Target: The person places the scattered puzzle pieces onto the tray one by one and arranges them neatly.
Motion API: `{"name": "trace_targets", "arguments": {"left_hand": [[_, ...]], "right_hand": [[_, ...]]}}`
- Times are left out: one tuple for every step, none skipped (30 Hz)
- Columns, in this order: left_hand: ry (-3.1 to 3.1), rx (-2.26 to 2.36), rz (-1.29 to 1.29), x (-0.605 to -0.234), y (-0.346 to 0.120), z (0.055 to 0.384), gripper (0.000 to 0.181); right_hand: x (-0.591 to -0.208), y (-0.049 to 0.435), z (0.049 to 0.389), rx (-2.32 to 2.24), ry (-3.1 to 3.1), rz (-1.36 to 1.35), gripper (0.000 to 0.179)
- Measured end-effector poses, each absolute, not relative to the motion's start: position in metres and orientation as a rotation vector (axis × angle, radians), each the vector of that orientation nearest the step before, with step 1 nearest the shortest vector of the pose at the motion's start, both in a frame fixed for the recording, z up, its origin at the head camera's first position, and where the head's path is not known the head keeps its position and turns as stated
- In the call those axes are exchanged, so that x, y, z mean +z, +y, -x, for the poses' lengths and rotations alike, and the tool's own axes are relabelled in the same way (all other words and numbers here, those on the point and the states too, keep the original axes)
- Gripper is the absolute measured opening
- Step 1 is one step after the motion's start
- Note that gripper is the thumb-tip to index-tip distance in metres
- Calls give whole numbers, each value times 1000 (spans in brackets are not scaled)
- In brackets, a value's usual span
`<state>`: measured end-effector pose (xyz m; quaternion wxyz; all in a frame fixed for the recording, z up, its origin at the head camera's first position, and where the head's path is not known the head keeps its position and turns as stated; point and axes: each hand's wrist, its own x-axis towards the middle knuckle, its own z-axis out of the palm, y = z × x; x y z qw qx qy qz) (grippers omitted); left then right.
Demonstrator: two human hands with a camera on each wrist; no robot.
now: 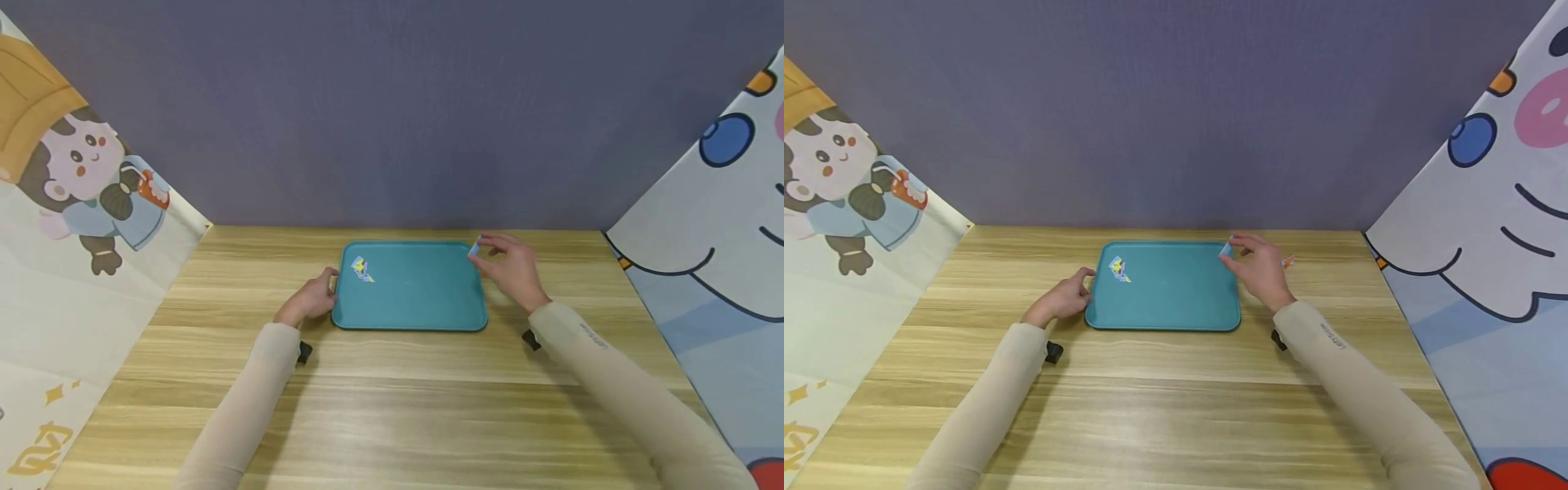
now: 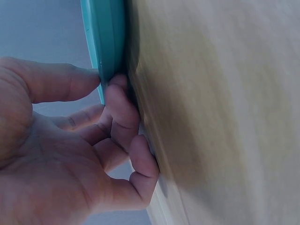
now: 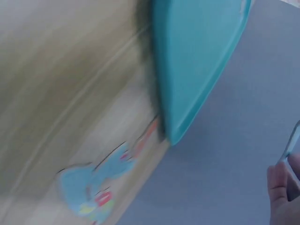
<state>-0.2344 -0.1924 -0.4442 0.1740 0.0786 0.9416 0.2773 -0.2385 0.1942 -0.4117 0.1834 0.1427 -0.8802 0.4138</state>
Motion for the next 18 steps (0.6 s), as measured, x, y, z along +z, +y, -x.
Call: {"name": "trace_targets", "arguments": {"left_hand": [[2671, 787, -222, -444, -192, 235, 54], [2672, 784, -224, -445, -192, 235, 54], [2673, 784, -222, -445, -192, 235, 54], [2673, 783, -220, -446, -192, 235, 54], [2672, 785, -214, -446, -192, 235, 54], [2672, 786, -209, -446, -192, 235, 54], [2671, 788, -208, -447, -192, 235, 54], [2670, 790, -206, -447, -192, 235, 54], [2670, 796, -199, -447, -192, 235, 54], [2667, 801, -197, -446, -192, 235, 54], [2666, 807, -191, -446, -192, 235, 55], [2667, 809, -193, -446, -192, 236, 55], [2666, 811, -191, -446, -192, 236, 55], [2666, 812, -187, -446, -192, 236, 55], [2663, 813, -183, -446, -192, 236, 55], [2661, 812, -181, -447, -192, 236, 55], [2662, 808, -178, -447, -192, 236, 55], [2660, 806, -174, -447, -192, 237, 55]], "right_hand": [[-411, 191, 239, 1184, -2470, -408, 42], [-410, 187, 240, 1192, -2455, -419, 41], [-410, 184, 241, 1190, -2438, -434, 41], [-411, 180, 243, 1175, -2418, -453, 40], [-411, 176, 244, 1162, -2392, -478, 38], [-411, 172, 245, 1139, -2365, -502, 37], [-412, 168, 246, 1132, -2339, -525, 36], [-412, 165, 248, 1120, -2324, -545, 36], [-413, 161, 249, 1107, -2311, -562, 35], [-414, 158, 250, 1101, -2303, -577, 35], [-414, 154, 251, 1099, -2300, -588, 35], [-414, 151, 253, 1102, -2304, -595, 35], [-415, 147, 254, 1104, -2311, -599, 35], [-416, 144, 255, 1106, -2326, -601, 35], [-416, 141, 256, 1119, -2335, -606, 35], [-416, 137, 256, 1136, -2345, -612, 35], [-416, 134, 257, 1144, -2363, -614, 35], [-417, 131, 258, 1153, -2378, -616, 35]]}}
